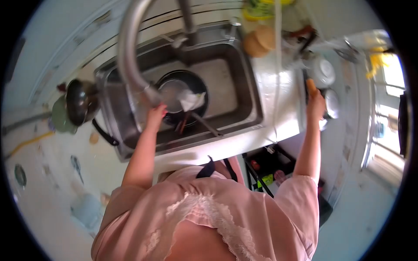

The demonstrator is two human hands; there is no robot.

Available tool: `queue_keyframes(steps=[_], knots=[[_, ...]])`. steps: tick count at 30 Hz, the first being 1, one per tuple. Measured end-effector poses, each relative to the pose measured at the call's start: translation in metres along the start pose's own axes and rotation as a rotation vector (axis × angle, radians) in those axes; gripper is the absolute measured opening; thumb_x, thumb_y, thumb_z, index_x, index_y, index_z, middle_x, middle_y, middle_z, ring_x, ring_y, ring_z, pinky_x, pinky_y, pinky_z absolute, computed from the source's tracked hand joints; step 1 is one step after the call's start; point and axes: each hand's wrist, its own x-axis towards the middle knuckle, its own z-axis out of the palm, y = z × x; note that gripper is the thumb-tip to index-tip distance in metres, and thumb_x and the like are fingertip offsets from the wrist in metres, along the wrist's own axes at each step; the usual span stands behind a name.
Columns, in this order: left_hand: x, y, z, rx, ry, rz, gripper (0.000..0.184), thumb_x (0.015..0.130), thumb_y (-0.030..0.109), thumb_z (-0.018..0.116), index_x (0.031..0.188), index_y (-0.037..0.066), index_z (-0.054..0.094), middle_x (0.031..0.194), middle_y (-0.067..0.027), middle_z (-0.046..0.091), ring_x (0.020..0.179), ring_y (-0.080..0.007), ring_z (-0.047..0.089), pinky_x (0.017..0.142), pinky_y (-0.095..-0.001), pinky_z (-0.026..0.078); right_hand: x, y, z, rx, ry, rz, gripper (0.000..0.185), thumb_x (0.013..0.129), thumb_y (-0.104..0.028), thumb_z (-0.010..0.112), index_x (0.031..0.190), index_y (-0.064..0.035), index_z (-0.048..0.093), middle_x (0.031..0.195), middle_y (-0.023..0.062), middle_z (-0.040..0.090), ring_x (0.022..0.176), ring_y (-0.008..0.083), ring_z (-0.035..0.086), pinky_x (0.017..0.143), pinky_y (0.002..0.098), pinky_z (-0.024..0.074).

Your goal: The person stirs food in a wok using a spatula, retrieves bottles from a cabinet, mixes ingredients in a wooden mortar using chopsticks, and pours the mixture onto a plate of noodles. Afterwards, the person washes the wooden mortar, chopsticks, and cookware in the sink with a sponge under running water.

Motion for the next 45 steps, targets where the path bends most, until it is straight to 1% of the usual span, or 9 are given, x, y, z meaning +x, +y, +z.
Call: queue_keyframes(steps=[4, 10, 14, 17, 19, 28, 32, 39, 45], knots=[[-0.002, 0.003, 0.018, 0.069, 0.033, 0.035, 0.024, 0.087, 0.018, 0.059, 0.105, 0.002, 0.058, 0.094, -0.0062, 0.065, 0.074, -0.0129, 0.063, 0.064, -0.0223, 0.048, 0.004, 0.007, 0.02, -0.027, -0.034, -0.045, 0.038, 0.086, -0.022, 0.057, 0.117, 0.0004, 0.052, 0.102, 0.0163, 0.061, 0.095, 0.0364, 0.056, 0.083, 0.0435, 0.0449], [-0.005, 0.003, 0.038, 0.863, 0.342, 0.377, 0.025, 0.08, 0.023, 0.059, 0.096, 0.004, 0.064, 0.097, -0.0164, 0.064, 0.087, -0.0346, 0.062, 0.079, -0.0438, 0.048, -0.056, -0.158, -0.113, 0.66, 0.617, -0.294, 0.028, 0.077, 0.004, 0.059, 0.104, 0.0012, 0.056, 0.093, 0.0119, 0.057, 0.082, 0.0239, 0.057, 0.075, 0.0391, 0.0471], [-0.021, 0.018, 0.042, 1.223, 0.133, 0.393, 0.021, 0.076, 0.021, 0.061, 0.093, 0.009, 0.066, 0.098, -0.0122, 0.064, 0.096, -0.0305, 0.06, 0.085, -0.0423, 0.046, -0.133, -0.296, -0.076, 0.939, -0.28, -0.758, 0.029, 0.075, -0.011, 0.065, 0.103, -0.0063, 0.059, 0.106, 0.0155, 0.059, 0.095, 0.0345, 0.057, 0.079, 0.0409, 0.0489], [-0.027, 0.009, 0.037, 1.467, -0.014, 0.553, 0.019, 0.075, 0.018, 0.061, 0.091, 0.012, 0.067, 0.098, -0.0084, 0.064, 0.101, -0.0271, 0.057, 0.086, -0.0422, 0.044, -0.162, -0.36, -0.006, 0.704, -0.167, -0.854, 0.032, 0.075, -0.008, 0.057, 0.107, -0.0076, 0.06, 0.108, 0.014, 0.06, 0.103, 0.031, 0.056, 0.085, 0.0396, 0.0469], [-0.021, 0.004, 0.032, 1.545, -0.047, 0.625, 0.017, 0.076, 0.016, 0.059, 0.091, 0.013, 0.067, 0.097, -0.0066, 0.064, 0.1, -0.0255, 0.057, 0.084, -0.042, 0.044, -0.157, -0.371, 0.008, 0.539, -0.438, -0.862, 0.033, 0.076, -0.009, 0.057, 0.109, -0.0086, 0.06, 0.108, 0.0131, 0.061, 0.104, 0.0291, 0.056, 0.087, 0.0392, 0.0462], [-0.027, 0.018, 0.02, 1.035, 0.123, 0.903, 0.014, 0.085, 0.019, 0.056, 0.091, 0.009, 0.064, 0.088, -0.0121, 0.063, 0.086, -0.0316, 0.06, 0.075, -0.0415, 0.046, -0.126, -0.341, 0.002, 1.28, -0.62, -0.324, 0.018, 0.081, -0.011, 0.06, 0.095, 0.0004, 0.062, 0.101, 0.0171, 0.06, 0.083, 0.0313, 0.06, 0.072, 0.0376, 0.0471], [-0.035, 0.031, 0.018, 0.765, 0.098, 0.884, 0.013, 0.088, 0.016, 0.055, 0.092, 0.006, 0.063, 0.082, -0.0149, 0.062, 0.079, -0.0355, 0.06, 0.069, -0.0416, 0.047, -0.139, -0.344, -0.029, 1.238, -0.275, -0.515, 0.014, 0.084, -0.008, 0.06, 0.096, -0.0018, 0.063, 0.117, 0.0152, 0.056, 0.102, 0.0303, 0.055, 0.084, 0.0339, 0.0449], [-0.036, 0.019, 0.019, 0.388, 0.167, 0.66, 0.013, 0.086, 0.01, 0.054, 0.09, -0.001, 0.059, 0.077, -0.0194, 0.061, 0.074, -0.0379, 0.059, 0.066, -0.0397, 0.047, -0.177, -0.359, -0.051, 1.221, -0.349, -0.874, 0.038, 0.075, 0.007, 0.058, 0.113, 0.0004, 0.055, 0.129, 0.0213, 0.045, 0.118, 0.0388, 0.045, 0.099, 0.04, 0.0392], [-0.055, 0.03, 0.019, 0.187, 0.075, 0.682, 0.014, 0.088, 0.009, 0.051, 0.089, -0.003, 0.058, 0.068, -0.0145, 0.059, 0.062, -0.0206, 0.057, 0.058, -0.0337, 0.044, -0.177, -0.372, -0.069, 1.201, -0.245, -0.868, 0.053, 0.079, 0.002, 0.057, 0.13, 0.0018, 0.04, 0.134, 0.0234, 0.039, 0.122, 0.0418, 0.04, 0.104, 0.0431, 0.0326]])
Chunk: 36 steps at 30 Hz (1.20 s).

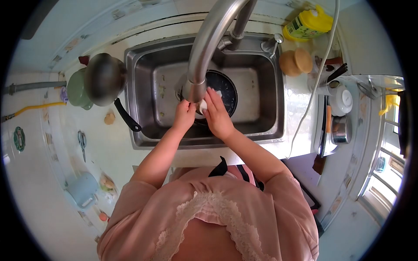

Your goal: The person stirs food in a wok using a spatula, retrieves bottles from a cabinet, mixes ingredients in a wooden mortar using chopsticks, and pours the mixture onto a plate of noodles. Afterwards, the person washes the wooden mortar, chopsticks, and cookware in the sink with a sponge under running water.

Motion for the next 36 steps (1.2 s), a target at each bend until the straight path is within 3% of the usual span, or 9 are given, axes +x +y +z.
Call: queue_keyframes(steps=[7, 10, 14, 20, 24, 27, 31, 34, 36], knots=[[0.009, 0.05, -0.024, -0.079, -0.135, -0.126, 0.013, 0.093, 0.013, 0.051, 0.097, 0.001, 0.057, 0.073, 0.0026, 0.052, 0.068, -0.0054, 0.043, 0.063, -0.0226, 0.039, 0.046, 0.001, -0.004, 0.098, 0.115, 0.04, 0.045, 0.088, -0.007, 0.049, 0.131, 0.0029, 0.039, 0.128, 0.0262, 0.043, 0.118, 0.0405, 0.043, 0.102, 0.042, 0.0334], [0.01, 0.048, -0.033, -0.065, -0.172, -0.067, 0.014, 0.095, 0.014, 0.049, 0.098, 0.003, 0.057, 0.076, 0.0035, 0.052, 0.069, -0.0049, 0.043, 0.067, -0.0207, 0.039, 0.052, 0.026, 0.009, 0.281, 0.193, 0.289, 0.035, 0.094, -0.012, 0.042, 0.125, 0.0013, 0.046, 0.118, 0.0194, 0.054, 0.11, 0.0303, 0.053, 0.095, 0.0356, 0.0392], [0.006, 0.055, -0.037, -0.268, -0.145, -0.064, 0.015, 0.096, 0.015, 0.048, 0.097, 0.004, 0.058, 0.079, 0.0012, 0.056, 0.071, -0.0071, 0.05, 0.069, -0.0219, 0.041, 0.056, 0.074, 0.017, 1.109, 0.012, 0.894, 0.03, 0.095, -0.014, 0.046, 0.119, -0.0006, 0.056, 0.104, 0.007, 0.063, 0.097, 0.0141, 0.056, 0.086, 0.0275, 0.0434], [0.008, 0.033, -0.027, -0.931, -0.049, -0.174, 0.016, 0.096, 0.016, 0.048, 0.101, 0.003, 0.057, 0.092, -0.0028, 0.062, 0.09, -0.0126, 0.056, 0.077, -0.0293, 0.044, 0.05, 0.079, 0.002, 1.733, 0.106, 0.966, 0.028, 0.094, -0.007, 0.044, 0.119, -0.0042, 0.054, 0.113, 0.0103, 0.061, 0.102, 0.0231, 0.06, 0.088, 0.0391, 0.0506], [0.009, 0.049, -0.007, -1.245, 0.044, -0.316, 0.02, 0.097, 0.015, 0.044, 0.111, 0.003, 0.053, 0.11, -0.0052, 0.059, 0.108, -0.017, 0.054, 0.086, -0.0348, 0.043, 0.042, 0.061, 0.015, 1.819, 0.287, 1.07, 0.032, 0.099, -0.024, 0.038, 0.124, -0.0079, 0.05, 0.12, 0.0091, 0.057, 0.109, 0.0241, 0.056, 0.095, 0.0401, 0.0452], [0.002, 0.063, 0.006, -1.249, 0.064, -0.324, 0.026, 0.097, 0.015, 0.042, 0.121, 0.005, 0.046, 0.124, -0.008, 0.053, 0.116, -0.0219, 0.051, 0.093, -0.0373, 0.042, 0.041, 0.034, 0.025, 1.505, 0.493, 1.02, 0.035, 0.099, -0.027, 0.036, 0.123, -0.006, 0.05, 0.121, 0.0088, 0.056, 0.111, 0.0228, 0.053, 0.094, 0.0384, 0.0428], [0.004, 0.087, 0.024, -1.081, 0.308, -0.287, 0.027, 0.096, 0.014, 0.04, 0.122, 0.005, 0.044, 0.125, -0.012, 0.05, 0.113, -0.0259, 0.051, 0.091, -0.0353, 0.042, 0.041, 0.007, 0.038, 1.413, 0.478, 1.369, 0.037, 0.097, -0.025, 0.035, 0.119, -0.0008, 0.051, 0.118, 0.0102, 0.056, 0.11, 0.0231, 0.053, 0.094, 0.0382, 0.0419], [0.005, 0.052, 0.026, -0.043, 0.282, 0.044, 0.026, 0.096, 0.016, 0.042, 0.118, 0.002, 0.045, 0.119, -0.0142, 0.052, 0.108, -0.0252, 0.052, 0.09, -0.0347, 0.041, 0.041, -0.036, 0.029, 1.532, 0.341, 1.355, 0.037, 0.097, -0.024, 0.033, 0.117, 0.0018, 0.051, 0.117, 0.0131, 0.055, 0.11, 0.0238, 0.051, 0.096, 0.0392, 0.0397], [0.001, 0.054, 0.025, -0.145, 0.281, 0.118, 0.024, 0.095, 0.017, 0.045, 0.113, 0.002, 0.048, 0.109, -0.0167, 0.056, 0.1, -0.0283, 0.056, 0.086, -0.0351, 0.043, 0.033, -0.026, 0.044, 1.669, 0.283, 1.219, 0.036, 0.096, -0.022, 0.032, 0.115, 0.0021, 0.051, 0.116, 0.0148, 0.055, 0.11, 0.024, 0.051, 0.097, 0.0402, 0.0388]])
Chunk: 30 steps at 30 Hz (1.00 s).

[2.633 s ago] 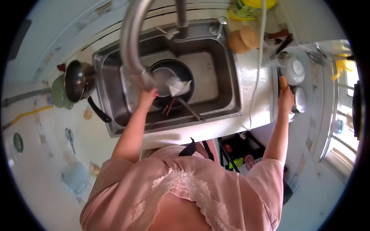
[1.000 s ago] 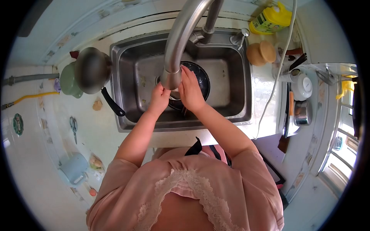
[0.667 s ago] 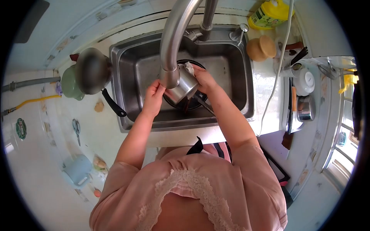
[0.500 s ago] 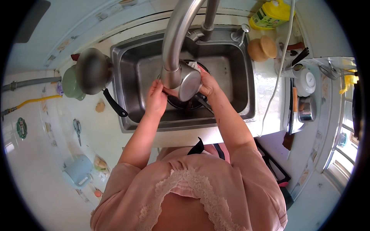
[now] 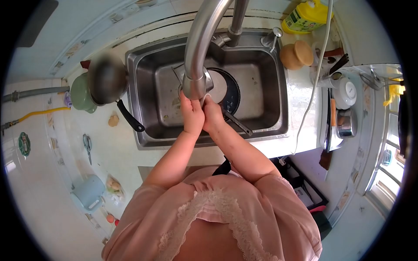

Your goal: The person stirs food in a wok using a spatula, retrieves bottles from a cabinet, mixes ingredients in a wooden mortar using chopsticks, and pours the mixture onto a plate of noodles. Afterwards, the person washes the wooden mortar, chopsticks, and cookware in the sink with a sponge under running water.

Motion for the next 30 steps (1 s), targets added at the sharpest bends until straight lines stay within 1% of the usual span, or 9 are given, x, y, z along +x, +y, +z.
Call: queue_keyframes(steps=[4, 7, 11, 17, 20, 23, 24, 28, 30], knots=[[-0.012, 0.028, -0.021, 0.4, -0.278, -0.106, 0.017, 0.092, 0.011, 0.049, 0.104, 0.002, 0.055, 0.087, -0.0183, 0.061, 0.085, -0.0364, 0.059, 0.076, -0.0385, 0.047, 0.012, -0.012, -0.009, 0.285, 0.138, 0.068, 0.03, 0.096, -0.017, 0.034, 0.11, 0.002, 0.051, 0.11, 0.0151, 0.057, 0.102, 0.0264, 0.056, 0.094, 0.0418, 0.0421], [-0.006, 0.02, -0.036, 0.507, -0.318, 0.268, 0.015, 0.089, 0.01, 0.051, 0.101, 0.003, 0.058, 0.078, -0.0177, 0.061, 0.077, -0.0388, 0.058, 0.067, -0.0427, 0.048, 0.048, -0.019, -0.045, 0.126, 0.134, -0.077, 0.029, 0.095, -0.019, 0.037, 0.111, 0.002, 0.05, 0.111, 0.0154, 0.057, 0.1, 0.0273, 0.057, 0.094, 0.041, 0.0417], [0.001, 0.027, -0.062, 0.614, -0.652, 0.437, 0.02, 0.084, 0.006, 0.054, 0.103, 0.005, 0.059, 0.087, -0.014, 0.062, 0.083, -0.0324, 0.058, 0.08, -0.0406, 0.045, 0.003, -0.072, -0.02, -0.075, -0.18, -0.014, 0.057, 0.092, -0.045, 0.05, 0.123, 0.0025, 0.048, 0.117, 0.0115, 0.057, 0.108, 0.023, 0.055, 0.094, 0.0356, 0.0418], [0.022, 0.04, -0.082, 0.712, -0.951, 0.5, 0.023, 0.083, 0.011, 0.058, 0.106, 0.007, 0.06, 0.091, -0.0077, 0.062, 0.096, -0.0276, 0.056, 0.093, -0.0407, 0.038, 0.015, -0.075, -0.052, -0.469, -0.291, 0.019, 0.051, 0.086, -0.035, 0.054, 0.121, 0.0026, 0.05, 0.113, 0.012, 0.059, 0.103, 0.0212, 0.056, 0.09, 0.0335, 0.0428], [0.018, 0.046, -0.087, 0.71, -1.018, 0.485, 0.037, 0.082, 0.022, 0.063, 0.116, 0.009, 0.056, 0.111, -0.012, 0.058, 0.115, -0.0263, 0.049, 0.104, -0.0445, 0.026, 0.016, -0.076, -0.064, -0.721, -0.261, -0.042, 0.048, 0.082, -0.028, 0.052, 0.116, 0.0063, 0.051, 0.108, 0.0137, 0.059, 0.098, 0.0195, 0.056, 0.086, 0.0326, 0.0433], [0.003, 0.045, -0.081, 0.684, -0.676, 0.39, 0.061, 0.078, 0.032, 0.068, 0.13, 0.012, 0.045, 0.134, -0.0175, 0.04, 0.129, -0.0297, 0.035, 0.109, -0.0464, 0.013, 0.013, -0.07, -0.068, -0.971, -0.09, -0.112, 0.044, 0.081, -0.027, 0.051, 0.107, 0.0092, 0.053, 0.101, 0.0148, 0.06, 0.094, 0.0189, 0.056, 0.082, 0.0316, 0.0435], [0.001, 0.017, -0.082, 0.485, -0.504, 0.385, 0.077, 0.078, 0.032, 0.068, 0.142, 0.016, 0.027, 0.145, -0.0166, 0.025, 0.132, -0.0311, 0.029, 0.109, -0.0439, 0.016, 0.023, -0.065, -0.08, -0.999, -0.107, -0.138, 0.041, 0.082, -0.026, 0.052, 0.102, 0.01, 0.054, 0.091, 0.0153, 0.062, 0.083, 0.0216, 0.059, 0.075, 0.0328, 0.046], [-0.008, -0.003, -0.063, -0.48, -0.28, -0.606, 0.075, 0.084, 0.021, 0.057, 0.145, 0.016, 0.015, 0.141, -0.0096, 0.03, 0.127, -0.0227, 0.035, 0.095, -0.0389, 0.042, 0.009, -0.061, -0.064, -1.236, -0.014, -0.231, 0.038, 0.08, -0.025, 0.056, 0.094, 0.0106, 0.056, 0.078, 0.0197, 0.063, 0.073, 0.0291, 0.062, 0.067, 0.037, 0.0479], [-0.009, -0.007, -0.063, -0.483, -0.266, -0.589, 0.074, 0.084, 0.021, 0.056, 0.145, 0.016, 0.015, 0.14, -0.0098, 0.032, 0.124, -0.0224, 0.039, 0.091, -0.0378, 0.045, -0.001, -0.067, -0.053, -1.401, -0.018, -0.339, 0.039, 0.079, -0.026, 0.06, 0.091, 0.0113, 0.056, 0.074, 0.0231, 0.063, 0.071, 0.0339, 0.064, 0.066, 0.0394, 0.0483]])
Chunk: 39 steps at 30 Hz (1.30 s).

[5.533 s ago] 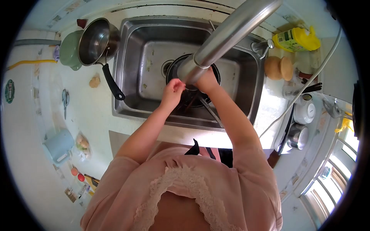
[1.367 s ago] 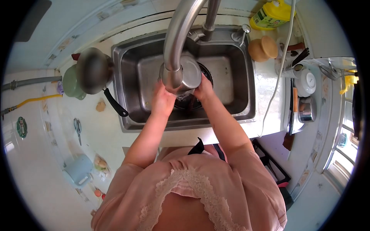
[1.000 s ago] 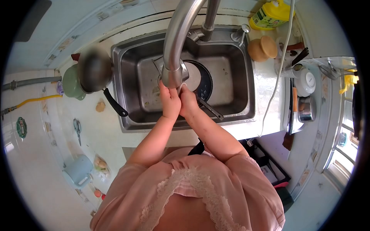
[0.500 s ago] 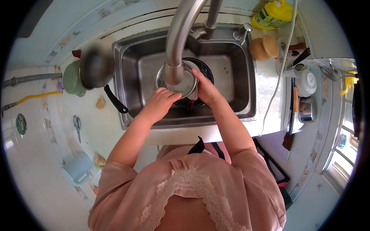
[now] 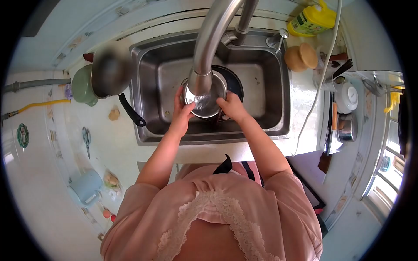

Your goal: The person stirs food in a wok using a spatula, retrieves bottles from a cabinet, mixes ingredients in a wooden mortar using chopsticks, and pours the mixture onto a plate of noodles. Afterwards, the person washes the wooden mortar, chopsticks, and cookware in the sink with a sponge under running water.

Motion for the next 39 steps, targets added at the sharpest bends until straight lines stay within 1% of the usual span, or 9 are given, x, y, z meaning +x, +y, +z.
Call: queue_keyframes(steps=[7, 9, 15, 19, 24, 28, 31, 35, 39], knots=[[0.002, 0.009, 0.009, 0.171, 0.178, -0.065, 0.071, 0.083, 0.024, 0.058, 0.144, 0.015, 0.021, 0.129, -0.0068, 0.043, 0.106, -0.0168, 0.05, 0.079, -0.032, 0.048, -0.019, -0.037, 0.002, 0.11, 0.473, -0.256, 0.034, 0.085, -0.02, 0.055, 0.101, 0.0094, 0.055, 0.08, 0.0286, 0.061, 0.079, 0.0437, 0.061, 0.069, 0.0419, 0.0481], [0.004, 0.001, 0.009, 0.139, 0.18, -0.02, 0.07, 0.082, 0.024, 0.06, 0.143, 0.013, 0.025, 0.124, -0.0061, 0.045, 0.098, -0.0141, 0.049, 0.076, -0.0286, 0.046, -0.016, -0.032, 0.017, 0.004, 0.424, -0.377, 0.027, 0.088, -0.013, 0.052, 0.108, 0.0044, 0.055, 0.074, 0.0201, 0.06, 0.067, 0.029, 0.061, 0.062, 0.0355, 0.0473], [0.002, -0.017, 0.019, 0.18, 0.178, 0.07, 0.069, 0.082, 0.024, 0.064, 0.139, 0.004, 0.032, 0.112, -0.0052, 0.05, 0.089, -0.0112, 0.046, 0.079, -0.0233, 0.039, 0.003, -0.029, 0.04, -0.54, 0.173, -0.187, 0.022, 0.075, -0.015, 0.061, 0.086, 0.0043, 0.062, 0.079, 0.0241, 0.063, 0.077, 0.0396, 0.063, 0.071, 0.0443, 0.0505], [0.0, -0.015, 0.017, 0.25, 0.154, 0.0, 0.069, 0.082, 0.027, 0.065, 0.138, 0.001, 0.034, 0.112, -0.0052, 0.05, 0.092, -0.0112, 0.045, 0.082, -0.024, 0.038, 0.035, -0.002, 0.06, -0.172, 0.27, -0.185, 0.025, 0.075, -0.015, 0.062, 0.086, 0.0069, 0.063, 0.082, 0.0256, 0.064, 0.079, 0.0396, 0.063, 0.073, 0.0446, 0.0498], [0.01, -0.004, 0.005, 0.169, 0.142, -0.067, 0.064, 0.084, 0.029, 0.063, 0.136, 0.003, 0.038, 0.109, -0.0044, 0.052, 0.093, -0.0107, 0.046, 0.082, -0.0238, 0.038, 0.013, -0.016, 0.06, 0.017, -0.126, -0.379, 0.018, 0.078, -0.011, 0.059, 0.092, -0.0017, 0.065, 0.087, 0.0212, 0.065, 0.084, 0.0374, 0.062, 0.073, 0.0387, 0.0487], [0.013, -0.012, 0.0, 0.309, 0.14, 0.059, 0.054, 0.086, 0.029, 0.061, 0.132, 0.006, 0.045, 0.101, -0.0023, 0.056, 0.086, -0.009, 0.05, 0.076, -0.0221, 0.04, 0.003, -0.034, 0.042, -0.713, -0.304, -0.31, 0.017, 0.077, -0.011, 0.057, 0.088, -0.0045, 0.067, 0.085, 0.0204, 0.065, 0.082, 0.0359, 0.063, 0.073, 0.0424, 0.0506], [0.01, -0.01, 0.005, 0.161, 0.154, -0.125, 0.052, 0.086, 0.036, 0.059, 0.13, 0.009, 0.049, 0.092, 0.0002, 0.058, 0.075, -0.0076, 0.052, 0.067, -0.023, 0.042, 0.013, -0.025, 0.042, -0.779, 0.004, -0.148, 0.018, 0.079, -0.011, 0.055, 0.087, 0.0015, 0.064, 0.088, 0.0219, 0.064, 0.082, 0.0342, 0.065, 0.076, 0.0418, 0.0514], [0.003, -0.005, 0.015, 0.091, 0.191, -0.339, 0.05, 0.085, 0.048, 0.055, 0.12, 0.012, 0.055, 0.085, 0.0017, 0.056, 0.068, -0.0077, 0.054, 0.058, -0.0249, 0.042, 0.027, -0.006, 0.053, -0.302, 0.109, -0.357, 0.018, 0.078, -0.008, 0.056, 0.085, 0.0078, 0.06, 0.086, 0.0265, 0.062, 0.083, 0.0393, 0.063, 0.075, 0.0419, 0.0504], [0.02, -0.009, -0.009, 0.094, 0.135, -0.353, 0.043, 0.085, 0.051, 0.052, 0.107, 0.014, 0.057, 0.084, 0.0014, 0.057, 0.066, -0.0088, 0.055, 0.057, -0.026, 0.042, 0.003, -0.047, 0.03, -0.226, -0.395, -0.398, 0.023, 0.078, -0.01, 0.057, 0.093, 0.0069, 0.06, 0.091, 0.026, 0.062, 0.086, 0.0405, 0.061, 0.076, 0.0416, 0.048]])
